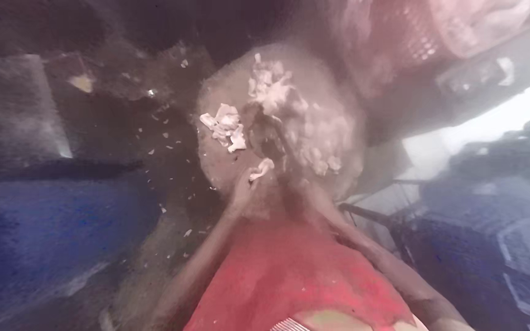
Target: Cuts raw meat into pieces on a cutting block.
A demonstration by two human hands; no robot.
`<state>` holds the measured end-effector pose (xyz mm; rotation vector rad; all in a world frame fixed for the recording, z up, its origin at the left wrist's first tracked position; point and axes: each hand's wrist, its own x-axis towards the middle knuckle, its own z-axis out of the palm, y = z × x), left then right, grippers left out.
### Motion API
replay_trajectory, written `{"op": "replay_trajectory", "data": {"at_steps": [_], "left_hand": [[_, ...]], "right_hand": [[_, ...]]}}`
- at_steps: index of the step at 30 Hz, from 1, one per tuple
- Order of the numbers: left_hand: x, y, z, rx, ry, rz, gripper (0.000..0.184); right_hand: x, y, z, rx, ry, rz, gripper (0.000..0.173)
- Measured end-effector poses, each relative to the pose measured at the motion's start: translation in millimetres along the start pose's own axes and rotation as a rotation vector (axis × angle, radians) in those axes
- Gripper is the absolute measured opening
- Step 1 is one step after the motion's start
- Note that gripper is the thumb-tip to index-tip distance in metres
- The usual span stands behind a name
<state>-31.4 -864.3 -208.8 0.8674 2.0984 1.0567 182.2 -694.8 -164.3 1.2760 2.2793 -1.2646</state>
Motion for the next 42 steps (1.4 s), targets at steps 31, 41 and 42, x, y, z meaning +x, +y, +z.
{"op": "replay_trajectory", "data": {"at_steps": [31, 41, 42], "left_hand": [[88, -16, -43, 0.66, 0.097, 0.141, 0.029], [150, 45, -46, 0.001, 0.036, -0.016, 0.036], [167, 52, -40, -0.182, -0.056, -0.073, 0.044]], "right_hand": [[0, 53, -12, 0.365, -0.242, 0.162, 0.053], [-31, 74, -40, 0.051, -0.06, 0.206, 0.057], [-29, 86, -39, -0.01, -0.164, 0.183, 0.061]]}}
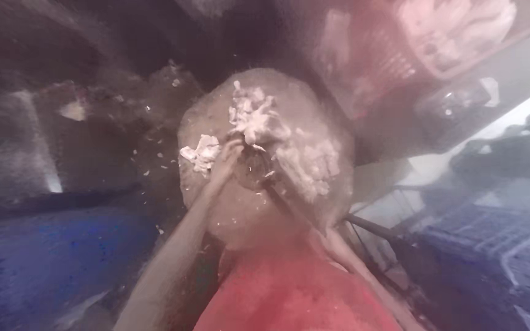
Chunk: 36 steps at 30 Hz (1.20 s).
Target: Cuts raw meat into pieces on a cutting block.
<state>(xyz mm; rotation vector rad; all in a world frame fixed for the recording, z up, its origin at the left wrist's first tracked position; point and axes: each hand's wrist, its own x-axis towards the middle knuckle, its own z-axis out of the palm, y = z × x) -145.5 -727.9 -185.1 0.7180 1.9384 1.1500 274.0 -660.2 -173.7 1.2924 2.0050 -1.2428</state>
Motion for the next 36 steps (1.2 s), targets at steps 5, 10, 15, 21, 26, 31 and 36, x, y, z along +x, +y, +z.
{"op": "replay_trajectory", "data": {"at_steps": [5, 10, 15, 21, 26, 31, 36], "left_hand": [[62, 31, 50, -0.107, -0.054, -0.115, 0.045], [40, 79, 46, -0.015, 0.117, -0.012, 0.035], [-55, 64, 8, 0.676, -0.091, 0.397, 0.04], [-98, -73, -6, 0.568, -0.103, 0.11, 0.031], [-114, -47, 39, 0.106, 0.273, -0.052, 0.083], [-91, -13, 55, 0.459, 0.165, -0.234, 0.09], [-92, -2, 52, 0.546, 0.101, -0.246, 0.095]], "right_hand": [[8, 9, 4, -0.254, -0.135, -0.055, 0.062], [9, 8, 7, -0.194, -0.058, -0.083, 0.058], [9, 21, 38, 0.088, 0.067, 0.001, 0.056], [9, 7, 37, 0.115, 0.054, -0.005, 0.056], [19, 15, 40, 0.035, 0.146, -0.032, 0.061], [-34, -68, -11, 0.196, 0.283, -0.408, 0.054], [-99, -121, -23, 0.956, 0.099, -0.854, 0.073]]}}
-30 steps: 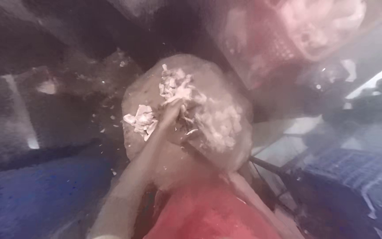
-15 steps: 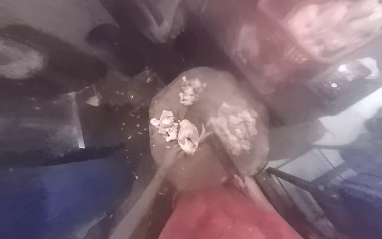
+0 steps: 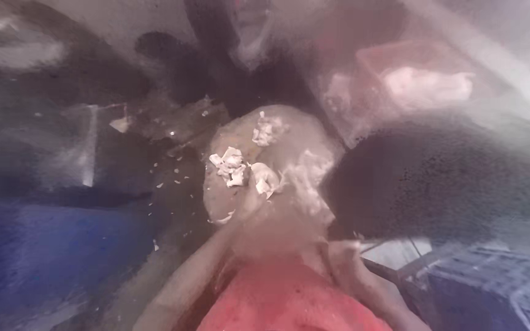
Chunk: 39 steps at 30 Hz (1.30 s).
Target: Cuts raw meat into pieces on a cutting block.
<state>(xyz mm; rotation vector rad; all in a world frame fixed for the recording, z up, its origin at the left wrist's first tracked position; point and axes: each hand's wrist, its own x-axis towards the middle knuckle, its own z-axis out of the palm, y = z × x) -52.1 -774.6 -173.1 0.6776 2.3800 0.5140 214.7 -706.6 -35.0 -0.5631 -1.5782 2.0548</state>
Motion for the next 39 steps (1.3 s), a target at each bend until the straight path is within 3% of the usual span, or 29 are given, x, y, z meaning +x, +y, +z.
{"op": "replay_trajectory", "data": {"at_steps": [1, 4, 6, 8, 11, 13, 17, 19, 22, 24, 26, 27, 29, 30, 32, 35, 38, 39], "left_hand": [[-2, 0, 3, 0.009, 0.024, 0.006, 0.094], [1, -3, 9, -0.015, 0.076, 0.056, 0.093], [4, -9, 8, -0.113, 0.053, 0.077, 0.085], [-1, -7, -15, -0.32, -0.049, 0.033, 0.065], [-29, -5, -61, -0.608, -0.278, -0.092, 0.043], [-31, -15, -67, -0.816, -0.425, -0.173, 0.032], [-15, -46, -4, -1.012, -0.61, -0.257, 0.03], [-8, -59, 31, -0.959, -0.614, -0.247, 0.033], [-17, -64, 32, -0.903, -0.514, -0.286, 0.032], [-20, -60, 24, -0.849, -0.48, -0.319, 0.032], [-19, -61, 26, -0.892, -0.513, -0.305, 0.033], [-19, -62, 27, -0.921, -0.523, -0.294, 0.032], [-21, -65, 26, -0.947, -0.527, -0.259, 0.029], [-25, -65, 24, -0.881, -0.539, -0.249, 0.029], [-38, -67, 13, -0.661, -0.546, -0.228, 0.037], [-69, -94, 14, -0.473, -0.536, -0.25, 0.052], [-91, -116, 32, -0.601, -0.503, -0.261, 0.051], [-96, -119, 36, -0.659, -0.501, -0.279, 0.05]], "right_hand": [[-9, 14, -4, 0.003, -0.045, 0.119, 0.072], [-5, 94, -17, -0.735, -0.059, 0.27, 0.065], [2, 136, -30, -0.849, -0.129, 0.58, 0.062], [-4, 142, -43, -0.825, -0.161, 0.678, 0.064], [-30, 125, -55, -0.892, -0.206, 0.613, 0.062], [-30, 111, -52, -0.961, -0.2, 0.532, 0.06], [-12, 128, -38, -1.001, -0.208, 0.668, 0.066], [-5, 132, -35, -0.974, -0.183, 0.7, 0.063], [-5, 93, -15, -0.855, -0.111, 0.467, 0.054], [-8, 68, -4, -0.717, -0.073, 0.218, 0.074], [-15, 71, -4, -0.664, -0.042, 0.066, 0.09], [-20, 86, -12, -0.725, -0.051, 0.068, 0.087], [-21, 117, -40, -0.953, -0.16, 0.37, 0.069], [-15, 128, -52, -1.011, -0.218, 0.563, 0.066], [-8, 133, -59, -1.077, -0.215, 0.708, 0.066], [-18, 108, -39, -1.019, -0.166, 0.609, 0.06], [-30, 108, -23, -0.716, -0.093, 0.379, 0.072], [-33, 119, -24, -0.675, -0.087, 0.379, 0.074]]}}
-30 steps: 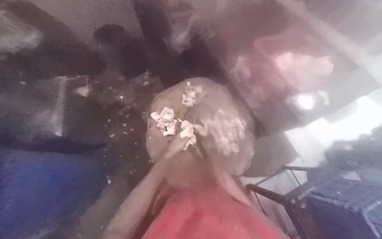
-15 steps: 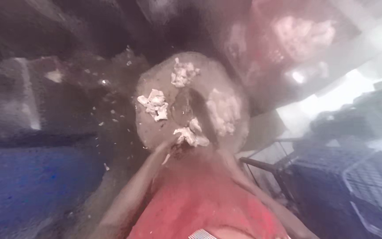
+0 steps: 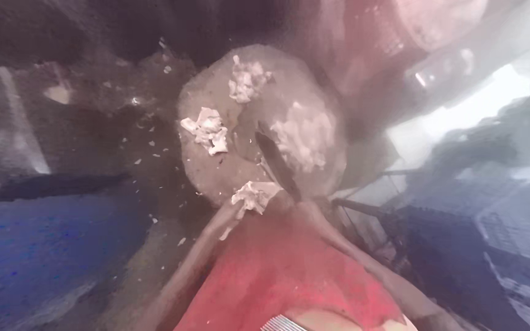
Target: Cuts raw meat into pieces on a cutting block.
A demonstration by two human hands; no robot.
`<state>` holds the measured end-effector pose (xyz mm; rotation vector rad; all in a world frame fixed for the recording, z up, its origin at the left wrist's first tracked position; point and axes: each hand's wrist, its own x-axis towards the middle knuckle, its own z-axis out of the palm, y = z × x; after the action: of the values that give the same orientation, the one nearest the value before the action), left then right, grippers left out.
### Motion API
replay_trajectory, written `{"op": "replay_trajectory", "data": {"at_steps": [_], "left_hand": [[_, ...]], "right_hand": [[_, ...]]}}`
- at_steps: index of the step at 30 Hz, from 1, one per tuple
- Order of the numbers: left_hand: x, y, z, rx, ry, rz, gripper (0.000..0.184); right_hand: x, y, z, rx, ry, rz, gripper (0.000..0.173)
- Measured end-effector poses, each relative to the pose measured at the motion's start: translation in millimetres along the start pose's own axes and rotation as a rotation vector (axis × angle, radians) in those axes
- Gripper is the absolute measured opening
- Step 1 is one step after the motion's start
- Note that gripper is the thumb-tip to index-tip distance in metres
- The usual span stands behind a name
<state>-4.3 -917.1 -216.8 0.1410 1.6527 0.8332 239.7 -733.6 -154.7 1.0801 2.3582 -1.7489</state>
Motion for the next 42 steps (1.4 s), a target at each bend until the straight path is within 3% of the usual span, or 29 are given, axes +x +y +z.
{"op": "replay_trajectory", "data": {"at_steps": [2, 4, 8, 10, 13, 14, 16, 17, 20, 22, 26, 28, 31, 33, 37, 40, 42], "left_hand": [[-5, 0, 2, -0.132, 0.009, -0.023, 0.042], [-16, 14, -9, -0.301, 0.012, 0.026, 0.03], [-55, 90, -38, -0.41, 0.034, 0.307, 0.027], [-67, 149, -29, -0.149, 0.209, 0.498, 0.017], [-31, 206, -5, 0.625, 0.446, 0.745, 0.053], [-10, 215, 5, 0.842, 0.473, 0.838, 0.055], [29, 225, 30, 1.037, 0.417, 0.935, 0.045], [46, 225, 42, 1.099, 0.342, 0.918, 0.036], [62, 221, 82, 1.262, 0.159, 0.567, 0.05], [68, 203, 96, 1.223, 0.178, 0.559, 0.051], [12, 202, 81, 0.948, 0.18, 0.728, 0.045], [-23, 193, 57, 0.756, 0.244, 0.813, 0.045], [-18, 154, 21, 0.576, 0.386, 0.922, 0.032], [5, 124, 11, 0.561, 0.408, 0.875, 0.032], [50, 81, 9, 0.516, 0.343, 0.52, 0.041], [45, 69, 16, 0.395, 0.312, 0.459, 0.048], [39, 68, 18, 0.367, 0.321, 0.449, 0.051]], "right_hand": [[8, 18, 0, -0.157, -0.121, 0.189, 0.065], [16, 34, 2, -0.345, -0.21, 0.34, 0.068], [14, 42, 7, -0.459, -0.224, 0.344, 0.068], [14, 47, 4, -0.465, -0.26, 0.312, 0.053], [16, 58, -1, -0.547, -0.283, 0.218, 0.046], [15, 59, -4, -0.582, -0.292, 0.188, 0.044], [13, 54, -12, -0.639, -0.304, 0.112, 0.044], [12, 52, -14, -0.643, -0.294, 0.083, 0.044], [9, 47, -10, -0.662, -0.261, 0.081, 0.039], [9, 48, -6, -0.701, -0.267, 0.102, 0.033], [8, 50, -11, -0.554, -0.198, 0.037, 0.038], [6, 40, -27, -0.375, -0.242, 0.153, 0.05], [12, 50, -28, -0.023, -0.086, 0.341, 0.052], [23, 47, -25, 0.043, 0.095, 0.367, 0.05], [28, -22, -53, -0.075, 0.214, 0.052, 0.051], [11, -90, -59, 0.086, 0.285, -0.31, 0.078], [6, -97, -42, 0.12, 0.31, -0.483, 0.088]]}}
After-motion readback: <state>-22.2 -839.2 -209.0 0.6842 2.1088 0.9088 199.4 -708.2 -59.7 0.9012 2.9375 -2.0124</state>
